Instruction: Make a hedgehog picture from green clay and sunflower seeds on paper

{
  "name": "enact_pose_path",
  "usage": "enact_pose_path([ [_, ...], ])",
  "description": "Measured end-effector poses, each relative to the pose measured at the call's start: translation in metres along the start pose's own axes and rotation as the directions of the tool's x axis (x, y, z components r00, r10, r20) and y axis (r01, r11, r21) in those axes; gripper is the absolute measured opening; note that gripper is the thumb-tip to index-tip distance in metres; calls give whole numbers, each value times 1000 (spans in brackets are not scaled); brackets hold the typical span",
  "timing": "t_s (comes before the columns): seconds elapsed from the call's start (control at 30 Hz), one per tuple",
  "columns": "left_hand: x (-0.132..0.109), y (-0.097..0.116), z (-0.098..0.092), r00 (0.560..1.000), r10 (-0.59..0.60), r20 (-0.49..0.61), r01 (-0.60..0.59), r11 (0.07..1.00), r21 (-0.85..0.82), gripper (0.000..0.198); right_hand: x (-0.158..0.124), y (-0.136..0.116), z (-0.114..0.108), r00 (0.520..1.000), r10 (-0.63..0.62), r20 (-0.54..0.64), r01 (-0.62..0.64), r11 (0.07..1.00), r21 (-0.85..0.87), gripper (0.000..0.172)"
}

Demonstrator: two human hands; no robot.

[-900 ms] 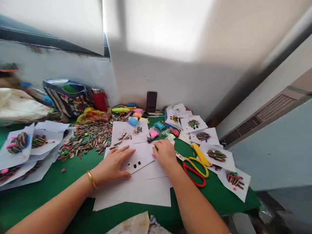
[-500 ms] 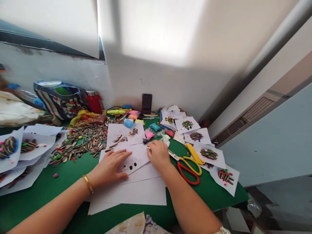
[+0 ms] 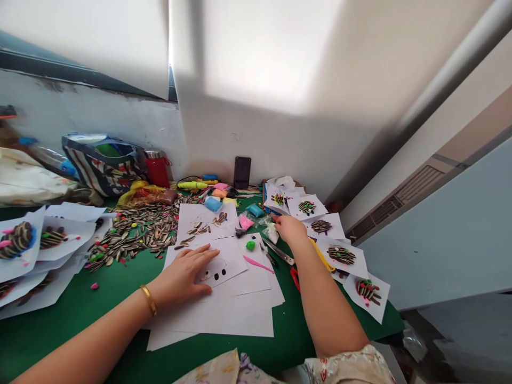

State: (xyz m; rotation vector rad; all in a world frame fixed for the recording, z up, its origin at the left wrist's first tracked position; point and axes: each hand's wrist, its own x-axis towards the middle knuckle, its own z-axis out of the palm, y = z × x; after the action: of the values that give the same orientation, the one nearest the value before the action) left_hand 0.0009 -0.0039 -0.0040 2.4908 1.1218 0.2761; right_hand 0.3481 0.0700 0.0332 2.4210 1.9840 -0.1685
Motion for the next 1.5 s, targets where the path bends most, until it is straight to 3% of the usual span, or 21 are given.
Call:
enact_pose_path([
  [0.1,0,0,0,1000,-2,-1,2,1000,10,89,14,-2,12,998,10,59,-10,1000,-6,25],
  [0.23,0,1,-2,1000,-1,-7,1,1000,23,88,18,-7,20,999,24,37,-24,1000,-13,27],
  [0.43,-1,3,-3,998,14,-65,-12,999,41,81,0,-5,1,983,37,-179,-35,999,11,35],
  [0.5,-1,2,-2,994,33,-108,-30,999,35,73,-10,-7,-6,962,54,-269,-27,994,104,33],
  [0.57,-1,1,-2,984,45,-175,-44,999,6,60,-24,-17,-8,949,37,-313,59,954,293,28],
  [0.67,0,3,-2,952,5,-306,-50,989,-141,42,-52,-46,-2,931,-201,-305,346,755,558,22],
  [0.77,1,7,-3,909,-135,-395,-54,901,-431,34,-81,-82,8,868,-380,-319,491,565,663,18],
  [0.87,3,10,-4,874,-288,-391,-72,720,-691,30,-98,-108,17,820,-418,-391,569,517,640,17],
  [0.97,5,12,-3,869,-373,-324,-70,557,-828,28,-102,-119,26,795,-438,-419,602,493,628,19],
  [1.17,7,16,-2,893,-399,-210,-32,408,-912,26,-104,-118,43,802,-402,-442,596,475,648,24],
  [1.33,8,19,-4,877,-462,-133,13,300,-954,26,-103,-115,47,827,-370,-424,559,451,696,27],
  [1.5,8,19,-7,843,-522,-133,36,301,-953,24,-104,-113,48,810,-388,-440,579,407,707,24],
])
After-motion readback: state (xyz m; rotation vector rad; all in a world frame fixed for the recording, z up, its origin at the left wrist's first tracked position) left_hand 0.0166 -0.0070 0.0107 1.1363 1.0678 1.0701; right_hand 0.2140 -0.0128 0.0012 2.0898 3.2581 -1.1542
